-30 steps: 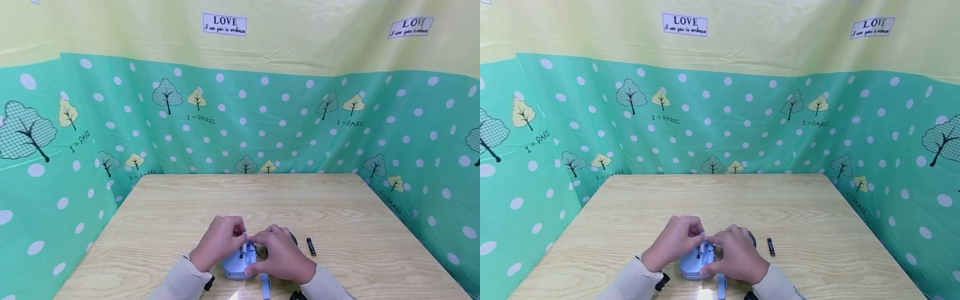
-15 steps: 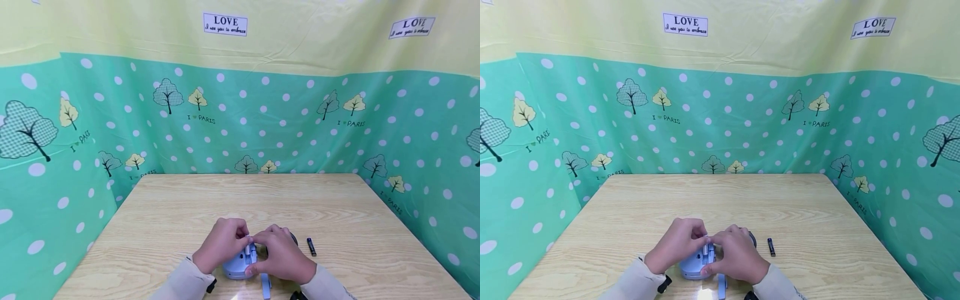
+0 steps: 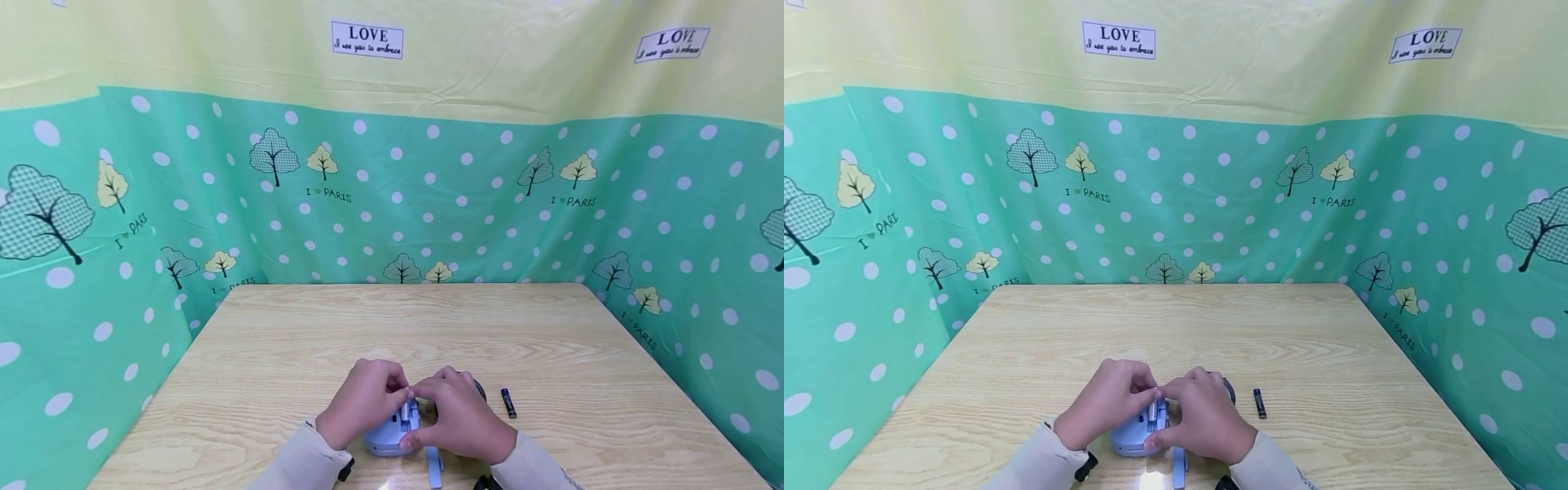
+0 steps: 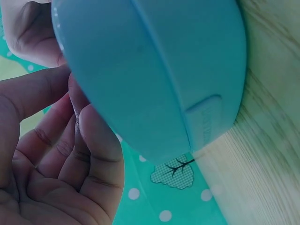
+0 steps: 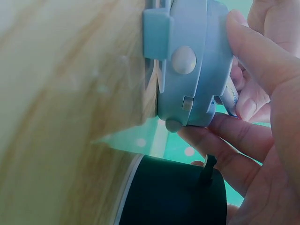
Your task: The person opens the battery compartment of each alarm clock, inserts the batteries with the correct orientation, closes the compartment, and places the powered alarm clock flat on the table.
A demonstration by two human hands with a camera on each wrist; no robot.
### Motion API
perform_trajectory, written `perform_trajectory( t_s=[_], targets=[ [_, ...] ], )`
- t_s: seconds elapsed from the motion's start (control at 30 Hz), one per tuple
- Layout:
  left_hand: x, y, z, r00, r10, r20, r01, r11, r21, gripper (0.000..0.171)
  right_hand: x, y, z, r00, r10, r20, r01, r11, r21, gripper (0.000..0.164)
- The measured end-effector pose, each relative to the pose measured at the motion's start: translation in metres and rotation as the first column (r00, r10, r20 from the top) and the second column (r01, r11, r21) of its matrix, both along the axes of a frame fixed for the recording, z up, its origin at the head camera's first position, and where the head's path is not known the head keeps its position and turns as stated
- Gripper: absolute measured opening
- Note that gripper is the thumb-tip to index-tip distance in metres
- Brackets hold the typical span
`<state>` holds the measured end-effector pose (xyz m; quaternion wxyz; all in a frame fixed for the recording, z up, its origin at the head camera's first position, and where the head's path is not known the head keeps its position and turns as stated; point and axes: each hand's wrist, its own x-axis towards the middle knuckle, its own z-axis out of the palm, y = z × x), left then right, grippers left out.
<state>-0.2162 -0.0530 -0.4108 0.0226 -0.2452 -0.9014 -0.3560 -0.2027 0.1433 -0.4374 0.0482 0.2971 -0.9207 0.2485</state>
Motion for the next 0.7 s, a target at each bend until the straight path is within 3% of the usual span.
perform_trajectory(
  t_s=[0.7],
  targets=[
    [0.0039, 0.0004, -0.0012, 0.999, -0.001, -0.040, 0.000, 1.000, -0.024, 0.008, 0.0012, -0.0001, 0.0016, 1.000, 0.005, -0.009, -0.005, 1.000, -0.003, 0.071]
  ],
)
